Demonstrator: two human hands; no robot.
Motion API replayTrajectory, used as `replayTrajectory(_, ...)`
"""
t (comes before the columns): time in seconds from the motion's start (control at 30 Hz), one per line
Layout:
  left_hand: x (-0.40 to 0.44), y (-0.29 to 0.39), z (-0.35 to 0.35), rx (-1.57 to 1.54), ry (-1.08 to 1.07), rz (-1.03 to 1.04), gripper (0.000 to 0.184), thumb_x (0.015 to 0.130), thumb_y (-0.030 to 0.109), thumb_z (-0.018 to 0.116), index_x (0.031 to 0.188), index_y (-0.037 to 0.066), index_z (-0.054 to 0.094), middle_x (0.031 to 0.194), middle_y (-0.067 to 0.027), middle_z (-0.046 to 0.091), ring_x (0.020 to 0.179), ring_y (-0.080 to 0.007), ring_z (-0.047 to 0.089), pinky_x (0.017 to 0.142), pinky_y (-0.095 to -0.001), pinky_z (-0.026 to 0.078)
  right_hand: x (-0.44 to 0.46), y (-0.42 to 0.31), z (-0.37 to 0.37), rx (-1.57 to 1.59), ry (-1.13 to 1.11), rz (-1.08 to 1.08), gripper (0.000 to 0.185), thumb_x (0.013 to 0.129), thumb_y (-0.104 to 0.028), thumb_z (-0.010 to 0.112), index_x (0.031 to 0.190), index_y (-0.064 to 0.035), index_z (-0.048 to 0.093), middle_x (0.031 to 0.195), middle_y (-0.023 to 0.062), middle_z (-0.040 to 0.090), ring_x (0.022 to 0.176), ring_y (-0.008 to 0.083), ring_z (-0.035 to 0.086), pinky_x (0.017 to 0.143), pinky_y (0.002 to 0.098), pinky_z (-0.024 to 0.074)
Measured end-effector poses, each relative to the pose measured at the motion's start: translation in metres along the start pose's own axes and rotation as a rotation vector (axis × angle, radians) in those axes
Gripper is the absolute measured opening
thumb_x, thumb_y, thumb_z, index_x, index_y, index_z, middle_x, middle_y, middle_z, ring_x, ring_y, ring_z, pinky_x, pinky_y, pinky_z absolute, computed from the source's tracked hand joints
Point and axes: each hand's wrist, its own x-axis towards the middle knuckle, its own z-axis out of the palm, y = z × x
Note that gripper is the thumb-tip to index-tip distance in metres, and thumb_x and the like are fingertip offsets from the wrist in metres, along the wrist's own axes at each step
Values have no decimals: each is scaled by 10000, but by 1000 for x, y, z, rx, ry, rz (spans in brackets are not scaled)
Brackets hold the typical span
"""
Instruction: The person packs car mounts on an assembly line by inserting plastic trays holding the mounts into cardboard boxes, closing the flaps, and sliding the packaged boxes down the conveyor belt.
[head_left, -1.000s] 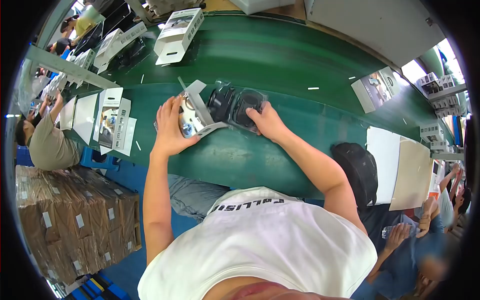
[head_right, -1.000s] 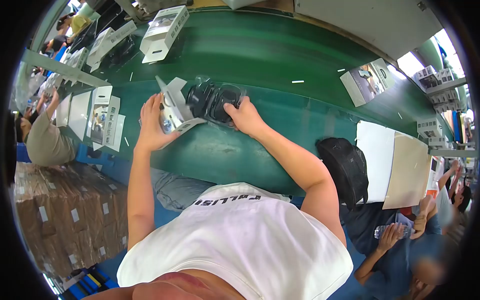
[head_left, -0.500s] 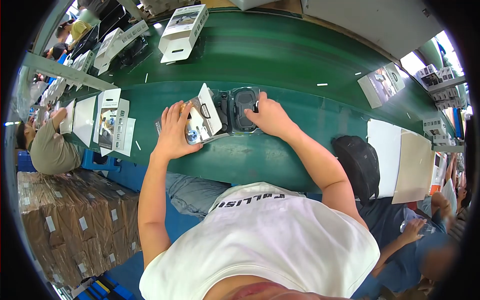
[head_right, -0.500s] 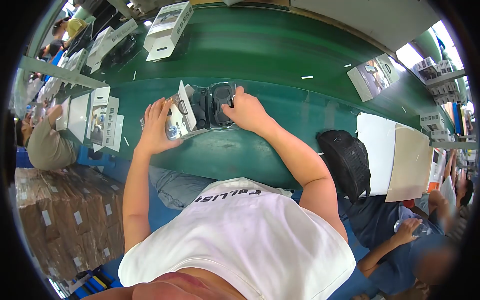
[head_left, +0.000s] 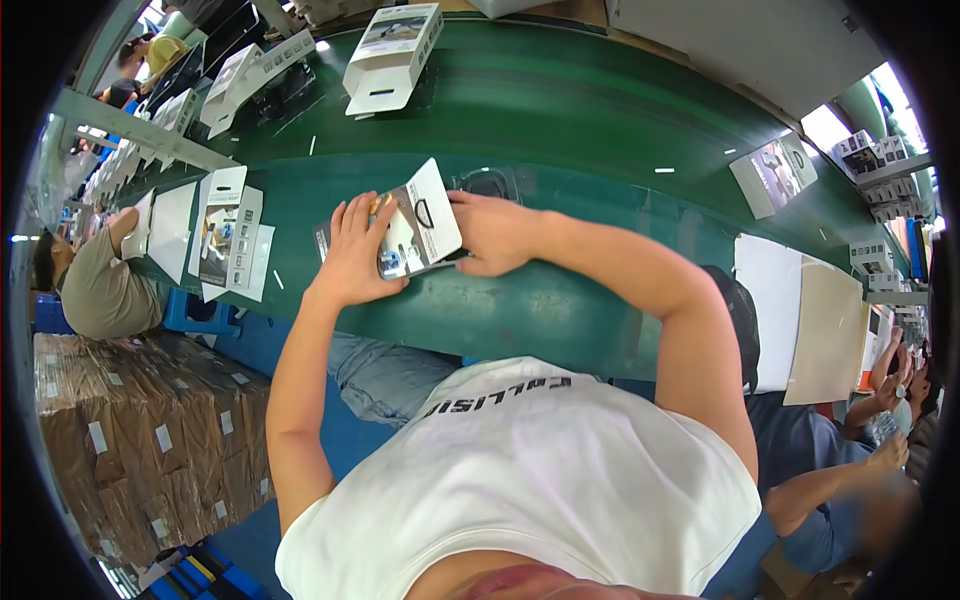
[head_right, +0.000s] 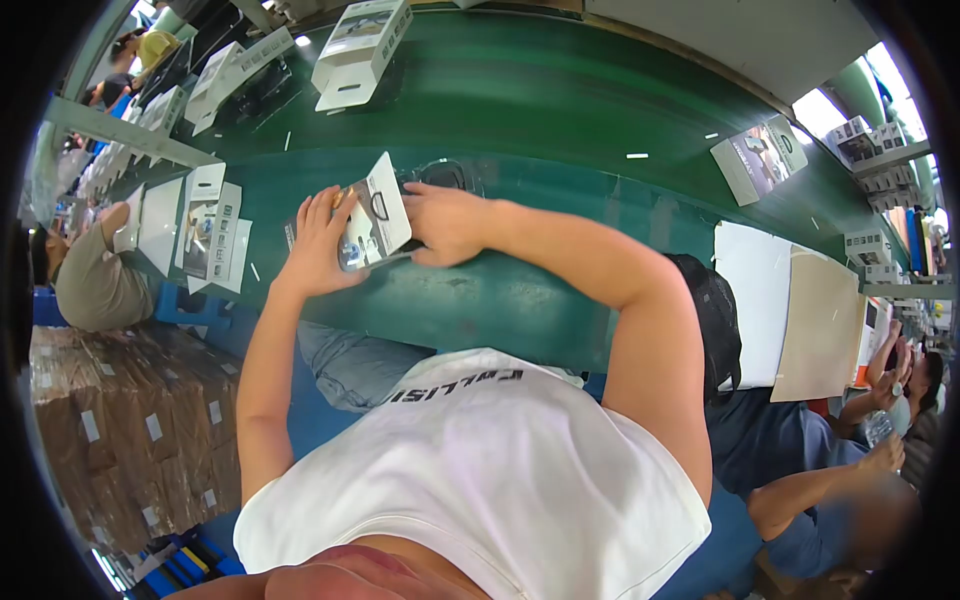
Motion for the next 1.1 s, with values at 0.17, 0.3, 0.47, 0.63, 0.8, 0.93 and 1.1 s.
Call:
replayTrajectory(0.17,0,-3,-2,-14,-7,22,1175,617,423,944,1630,88,452,1652,-304,394,1580,-472,339,1330,-612,209,-9,7,-14,-109,227,-178,418,896,-245,747,1254,-29,738,1367,186,701,1373,425,586,1284,555,374)
replayTrajectory(0.3,0,-3,-1,0,-19,-7,1239,594,406,958,1663,93,415,1658,-270,387,1587,-450,332,1340,-603,204,-52,-12,1,-135,998,718,382,1074,-278,606,1355,-36,701,1349,173,724,1373,381,601,1222,495,442)
replayTrajectory(0.47,18,19,5,-46,-39,110,1177,609,415,941,1626,72,458,1634,-302,390,1574,-479,324,1317,-621,207,-46,-6,51,1259,575,747,801,1201,-592,178,1537,-3,604,1533,158,636,1437,271,576,1241,420,425)
replayTrajectory(0.63,45,48,7,-43,-104,100,1200,615,374,938,1648,60,415,1639,-312,377,1567,-488,326,1313,-621,191,-9,-20,35,1727,558,553,812,1154,-688,86,1688,-167,406,1658,85,509,1542,271,493,1282,459,408)
replayTrajectory(0.8,43,47,15,39,-128,51,1243,651,436,956,1681,63,368,1734,-319,279,1651,-472,227,1340,-668,93,-23,-24,3,933,541,1000,463,942,-339,784,1212,37,806,1190,180,801,1078,254,728,987,392,562)
replayTrajectory(0.93,28,58,6,42,65,16,1170,761,490,931,1685,58,358,1754,-292,276,1647,-487,226,1324,-704,87,-88,29,-61,635,510,1108,320,825,-214,882,998,50,824,907,105,796,792,231,714,747,401,565)
replayTrajectory(1.1,-54,49,-5,-396,174,-195,988,842,403,881,1645,42,431,1718,-256,348,1589,-476,332,1311,-668,211,-171,69,-168,-1014,533,1621,540,926,-438,801,1234,-3,718,1119,219,745,1137,403,701,1046,536,524)
